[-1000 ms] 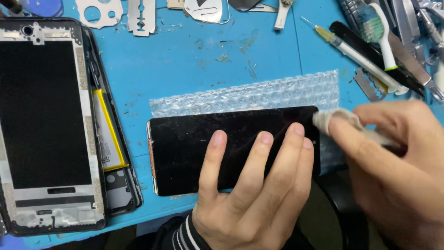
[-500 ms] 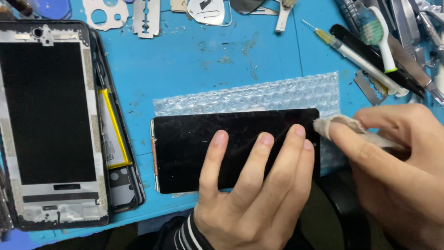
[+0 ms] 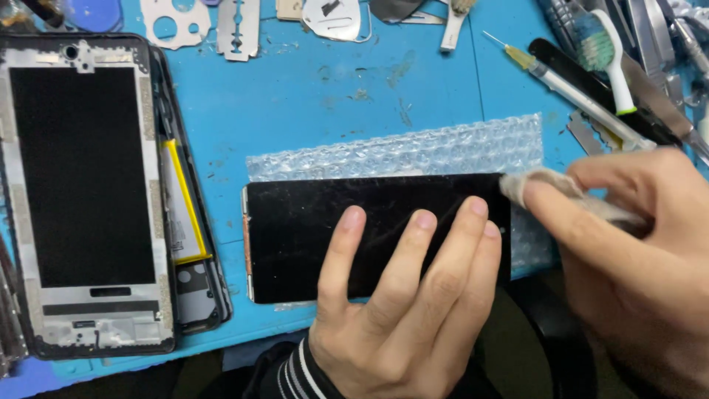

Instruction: Cleaning a mobile phone screen with a cloth.

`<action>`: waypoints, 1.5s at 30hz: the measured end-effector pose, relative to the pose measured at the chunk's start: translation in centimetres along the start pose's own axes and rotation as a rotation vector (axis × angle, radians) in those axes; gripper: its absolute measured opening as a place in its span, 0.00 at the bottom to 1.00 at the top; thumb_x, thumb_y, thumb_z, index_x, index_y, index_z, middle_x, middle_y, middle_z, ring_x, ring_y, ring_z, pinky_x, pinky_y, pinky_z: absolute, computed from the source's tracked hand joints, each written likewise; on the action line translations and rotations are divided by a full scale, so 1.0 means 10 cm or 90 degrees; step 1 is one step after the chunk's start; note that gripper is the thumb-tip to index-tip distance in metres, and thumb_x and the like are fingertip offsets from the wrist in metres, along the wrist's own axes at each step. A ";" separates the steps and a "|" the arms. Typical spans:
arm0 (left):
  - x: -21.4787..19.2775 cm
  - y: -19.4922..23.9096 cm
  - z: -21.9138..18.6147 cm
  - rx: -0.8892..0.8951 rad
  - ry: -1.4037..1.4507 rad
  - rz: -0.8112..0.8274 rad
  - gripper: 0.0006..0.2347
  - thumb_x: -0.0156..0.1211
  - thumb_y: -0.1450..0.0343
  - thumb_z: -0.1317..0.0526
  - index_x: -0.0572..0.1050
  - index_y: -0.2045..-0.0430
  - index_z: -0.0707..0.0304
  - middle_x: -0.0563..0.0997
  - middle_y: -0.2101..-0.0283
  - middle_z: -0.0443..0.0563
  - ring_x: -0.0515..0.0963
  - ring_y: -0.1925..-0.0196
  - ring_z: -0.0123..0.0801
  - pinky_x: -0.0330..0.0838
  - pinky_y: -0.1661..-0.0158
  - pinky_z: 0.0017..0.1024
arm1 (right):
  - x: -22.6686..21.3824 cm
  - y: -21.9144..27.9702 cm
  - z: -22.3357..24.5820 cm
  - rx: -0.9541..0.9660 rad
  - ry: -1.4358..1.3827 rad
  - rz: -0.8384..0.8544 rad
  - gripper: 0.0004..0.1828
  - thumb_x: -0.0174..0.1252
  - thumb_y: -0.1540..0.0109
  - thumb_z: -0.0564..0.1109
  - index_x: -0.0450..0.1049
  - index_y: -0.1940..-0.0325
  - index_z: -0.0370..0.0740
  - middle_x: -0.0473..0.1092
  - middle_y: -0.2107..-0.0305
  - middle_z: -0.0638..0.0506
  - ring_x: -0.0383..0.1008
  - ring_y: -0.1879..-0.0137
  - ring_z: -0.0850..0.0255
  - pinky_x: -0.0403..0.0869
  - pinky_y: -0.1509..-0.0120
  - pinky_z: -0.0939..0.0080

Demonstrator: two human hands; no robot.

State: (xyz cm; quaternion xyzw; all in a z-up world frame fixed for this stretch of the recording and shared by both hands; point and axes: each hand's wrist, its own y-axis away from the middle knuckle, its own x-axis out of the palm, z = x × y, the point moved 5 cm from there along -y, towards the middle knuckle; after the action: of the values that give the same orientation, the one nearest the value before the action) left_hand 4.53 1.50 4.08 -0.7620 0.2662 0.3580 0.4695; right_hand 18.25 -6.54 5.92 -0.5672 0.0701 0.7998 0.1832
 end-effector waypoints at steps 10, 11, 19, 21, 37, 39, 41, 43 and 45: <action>-0.02 -0.01 -0.01 0.002 -0.014 0.010 0.07 0.69 0.22 0.59 0.84 0.51 0.52 0.84 0.45 0.39 0.76 0.43 0.29 0.68 0.39 0.47 | -0.02 -0.07 -0.01 -0.044 -0.053 0.005 0.15 0.64 0.39 0.21 0.81 0.50 0.26 0.67 0.53 0.27 0.73 0.57 0.49 0.75 0.55 0.58; -0.01 0.00 0.00 0.001 -0.003 0.013 0.07 0.69 0.22 0.59 0.84 0.51 0.52 0.85 0.45 0.39 0.76 0.43 0.29 0.67 0.39 0.47 | 0.00 -0.03 -0.11 -0.020 -0.029 0.020 0.14 0.63 0.39 0.22 0.81 0.51 0.26 0.67 0.52 0.27 0.69 0.63 0.52 0.69 0.63 0.59; -0.02 0.02 0.03 0.001 0.012 0.011 0.06 0.71 0.22 0.59 0.84 0.52 0.53 0.85 0.45 0.41 0.77 0.43 0.29 0.68 0.39 0.46 | 0.02 -0.17 -0.09 -0.072 -0.009 0.103 0.24 0.58 0.52 0.21 0.80 0.53 0.29 0.71 0.74 0.37 0.60 0.83 0.56 0.59 0.79 0.57; 0.00 0.01 0.01 -0.009 0.020 0.013 0.06 0.69 0.22 0.59 0.84 0.52 0.53 0.85 0.45 0.41 0.77 0.44 0.29 0.67 0.38 0.47 | 0.05 -0.07 -0.12 -0.029 0.017 0.085 0.26 0.62 0.49 0.24 0.79 0.47 0.31 0.66 0.47 0.26 0.71 0.60 0.47 0.71 0.63 0.55; -0.03 0.01 0.00 -0.007 0.018 0.025 0.08 0.65 0.21 0.59 0.84 0.50 0.54 0.85 0.45 0.41 0.76 0.42 0.29 0.65 0.38 0.47 | -0.02 -0.09 0.00 -0.084 0.095 0.071 0.27 0.63 0.49 0.24 0.82 0.47 0.36 0.70 0.47 0.30 0.77 0.52 0.46 0.77 0.54 0.52; -0.02 0.03 0.02 -0.004 0.020 0.017 0.07 0.71 0.21 0.59 0.85 0.51 0.52 0.85 0.44 0.40 0.77 0.43 0.28 0.65 0.38 0.46 | -0.04 -0.07 -0.20 -0.013 0.010 0.119 0.26 0.59 0.49 0.24 0.80 0.47 0.33 0.71 0.75 0.41 0.59 0.85 0.59 0.58 0.81 0.58; 0.00 0.03 0.02 -0.008 0.015 0.013 0.06 0.72 0.22 0.59 0.84 0.52 0.51 0.85 0.44 0.39 0.77 0.43 0.28 0.66 0.38 0.46 | 0.00 0.27 -0.42 0.046 0.069 0.071 0.20 0.59 0.37 0.23 0.81 0.42 0.32 0.71 0.60 0.33 0.64 0.71 0.52 0.63 0.67 0.53; 0.02 0.05 0.01 -0.009 0.012 0.012 0.06 0.73 0.22 0.59 0.84 0.53 0.50 0.85 0.45 0.38 0.77 0.44 0.27 0.66 0.38 0.46 | -0.04 0.42 -0.56 0.110 0.126 0.021 0.15 0.60 0.25 0.22 0.82 0.38 0.32 0.70 0.44 0.24 0.69 0.57 0.45 0.69 0.53 0.49; 0.03 0.06 0.00 0.000 -0.004 0.015 0.06 0.72 0.21 0.58 0.84 0.52 0.49 0.85 0.44 0.37 0.76 0.42 0.26 0.63 0.37 0.46 | -0.04 0.33 -0.50 0.043 0.082 0.075 0.20 0.63 0.38 0.25 0.80 0.43 0.34 0.71 0.50 0.32 0.72 0.55 0.48 0.73 0.51 0.51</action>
State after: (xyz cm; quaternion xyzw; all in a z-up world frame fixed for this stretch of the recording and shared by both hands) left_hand 4.26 1.28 3.55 -0.7577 0.2736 0.3655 0.4664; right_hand 21.54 -11.25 4.28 -0.6058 0.1415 0.7684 0.1500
